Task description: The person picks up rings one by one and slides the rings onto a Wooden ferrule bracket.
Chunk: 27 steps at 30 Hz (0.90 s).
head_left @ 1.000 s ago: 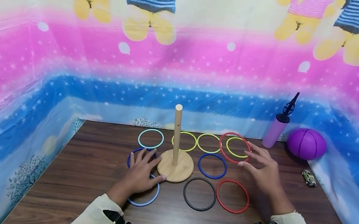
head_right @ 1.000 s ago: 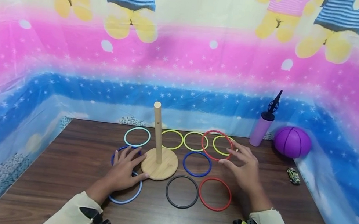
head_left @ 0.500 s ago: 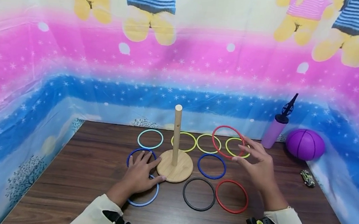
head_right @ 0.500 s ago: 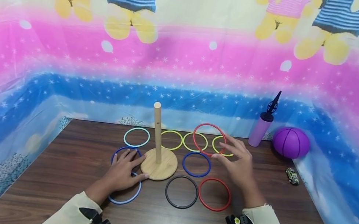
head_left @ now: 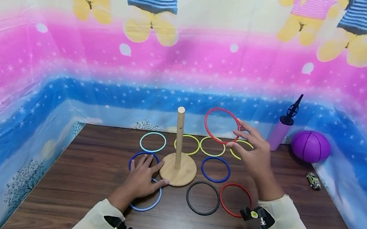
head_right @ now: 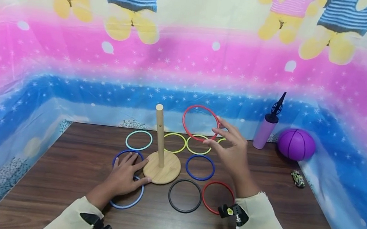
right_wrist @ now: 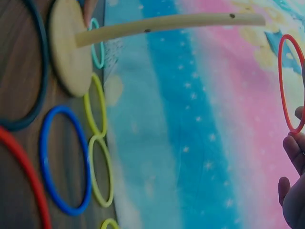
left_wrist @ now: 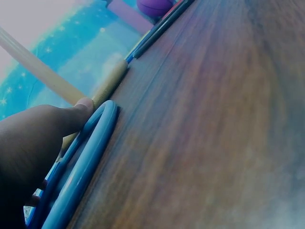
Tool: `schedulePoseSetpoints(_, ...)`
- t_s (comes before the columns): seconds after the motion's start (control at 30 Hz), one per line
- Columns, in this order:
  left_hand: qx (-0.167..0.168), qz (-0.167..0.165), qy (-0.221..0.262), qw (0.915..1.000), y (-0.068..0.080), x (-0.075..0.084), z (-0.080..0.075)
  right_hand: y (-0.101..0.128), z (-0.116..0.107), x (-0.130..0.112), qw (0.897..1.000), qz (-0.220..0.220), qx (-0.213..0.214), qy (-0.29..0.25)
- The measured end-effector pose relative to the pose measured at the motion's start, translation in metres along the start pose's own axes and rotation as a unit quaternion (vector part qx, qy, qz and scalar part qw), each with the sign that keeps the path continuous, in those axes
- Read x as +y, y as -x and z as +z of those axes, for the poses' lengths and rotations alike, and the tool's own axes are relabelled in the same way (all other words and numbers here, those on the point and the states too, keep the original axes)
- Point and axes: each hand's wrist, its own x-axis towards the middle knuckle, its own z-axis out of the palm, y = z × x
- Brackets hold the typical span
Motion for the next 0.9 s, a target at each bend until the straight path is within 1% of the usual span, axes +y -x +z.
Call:
schedulePoseSetpoints(0.23, -0.002, -0.001, 0.004, 1.0000, -0.001, -0.001, 0.000, -0.018, 0.016, -0.016, 1.000, -0.015, 0.010, -0.018)
schedulePoseSetpoints(0.43, -0.006, -0.002, 0.006, 1.0000, -0.001, -0.001, 0.000, -0.029, 0.032, -0.031, 0.999, 0.002, 0.012, -0.033)
schedulePoseSetpoints(0.67, 0.004, 0.008, 0.011, 0.9999, 0.000, 0.000, -0.001, -0.038, 0.055, -0.040, 0.997, 0.000, 0.012, -0.077)
schedulePoseSetpoints(0.8, 0.009, 0.013, 0.013, 0.9998, 0.001, 0.000, -0.002, -0.038, 0.066, -0.043, 0.996, 0.025, -0.008, -0.089)
schedulePoseSetpoints(0.9, 0.008, 0.013, 0.012, 0.9998, 0.001, -0.001, -0.002, -0.035, 0.073, -0.044, 0.995, 0.049, -0.026, -0.083)
